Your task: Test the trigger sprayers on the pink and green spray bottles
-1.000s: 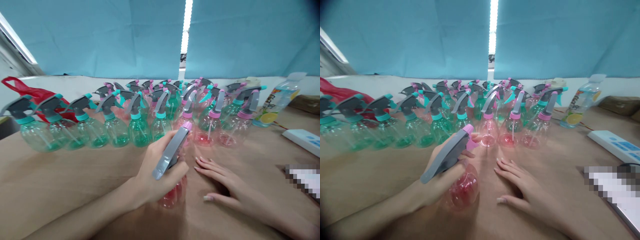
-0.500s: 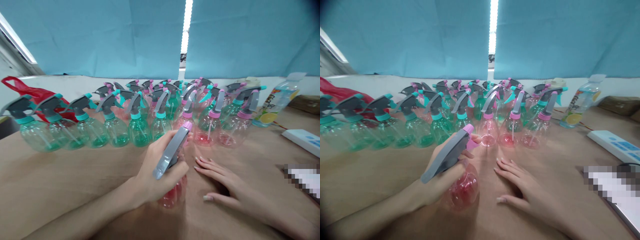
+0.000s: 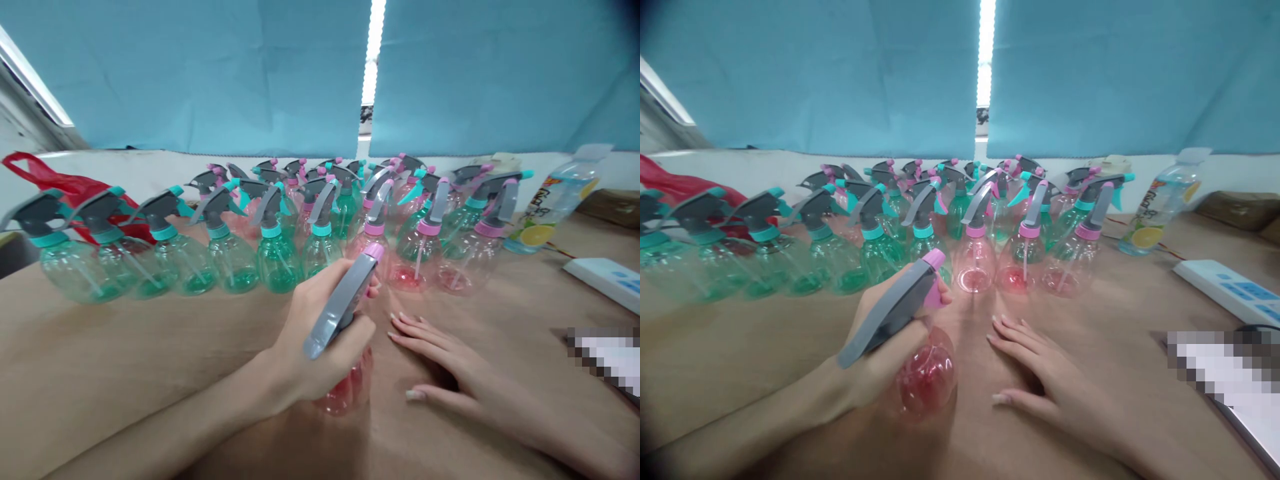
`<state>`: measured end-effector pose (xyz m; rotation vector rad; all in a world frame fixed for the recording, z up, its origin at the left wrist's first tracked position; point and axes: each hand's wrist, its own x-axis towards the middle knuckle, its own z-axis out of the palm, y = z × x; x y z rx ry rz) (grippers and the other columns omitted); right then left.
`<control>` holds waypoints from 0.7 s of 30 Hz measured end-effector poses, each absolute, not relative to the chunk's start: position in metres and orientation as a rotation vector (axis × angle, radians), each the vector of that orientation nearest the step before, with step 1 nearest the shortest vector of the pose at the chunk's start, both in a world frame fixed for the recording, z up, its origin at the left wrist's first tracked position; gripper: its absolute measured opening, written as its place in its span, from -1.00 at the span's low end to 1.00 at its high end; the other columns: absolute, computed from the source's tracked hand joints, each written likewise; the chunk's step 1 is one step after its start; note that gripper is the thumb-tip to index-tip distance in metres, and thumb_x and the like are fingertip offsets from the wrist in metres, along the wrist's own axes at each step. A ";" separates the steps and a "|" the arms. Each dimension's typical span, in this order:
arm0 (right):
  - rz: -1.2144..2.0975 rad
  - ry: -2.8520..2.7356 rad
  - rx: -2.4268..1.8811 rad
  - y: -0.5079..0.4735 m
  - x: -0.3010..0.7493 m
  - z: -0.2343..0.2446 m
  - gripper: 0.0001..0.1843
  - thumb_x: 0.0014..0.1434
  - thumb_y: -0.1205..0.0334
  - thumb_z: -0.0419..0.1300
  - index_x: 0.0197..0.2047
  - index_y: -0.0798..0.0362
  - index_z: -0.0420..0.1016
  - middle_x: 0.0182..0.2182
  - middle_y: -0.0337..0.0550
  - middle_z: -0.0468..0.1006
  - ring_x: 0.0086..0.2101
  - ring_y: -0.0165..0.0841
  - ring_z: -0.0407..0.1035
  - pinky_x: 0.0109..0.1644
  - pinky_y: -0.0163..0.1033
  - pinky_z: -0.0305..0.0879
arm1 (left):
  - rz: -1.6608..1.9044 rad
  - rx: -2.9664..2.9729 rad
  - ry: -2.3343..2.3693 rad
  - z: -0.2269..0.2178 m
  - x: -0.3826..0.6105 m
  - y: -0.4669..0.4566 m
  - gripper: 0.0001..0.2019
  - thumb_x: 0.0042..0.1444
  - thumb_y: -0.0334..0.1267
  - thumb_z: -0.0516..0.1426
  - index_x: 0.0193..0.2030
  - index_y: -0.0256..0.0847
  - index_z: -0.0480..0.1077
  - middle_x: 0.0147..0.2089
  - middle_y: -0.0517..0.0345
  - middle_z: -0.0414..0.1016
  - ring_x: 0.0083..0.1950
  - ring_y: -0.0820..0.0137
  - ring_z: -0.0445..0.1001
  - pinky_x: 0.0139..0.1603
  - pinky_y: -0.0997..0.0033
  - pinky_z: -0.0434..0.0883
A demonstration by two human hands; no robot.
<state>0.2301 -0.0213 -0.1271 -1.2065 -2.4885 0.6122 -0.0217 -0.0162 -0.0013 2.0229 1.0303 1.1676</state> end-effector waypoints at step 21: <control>0.635 -2.474 -1.218 -0.021 0.227 -0.123 -0.27 0.22 -0.18 0.20 0.37 -0.16 0.17 0.39 -0.13 0.06 0.34 0.00 -0.04 0.36 0.25 -0.06 | 1.210 2.017 1.030 -0.011 -0.021 -0.015 -0.84 -0.14 -0.41 0.02 -0.38 -0.11 0.15 -0.47 0.32 0.20 -0.48 0.45 0.18 -0.40 0.39 0.23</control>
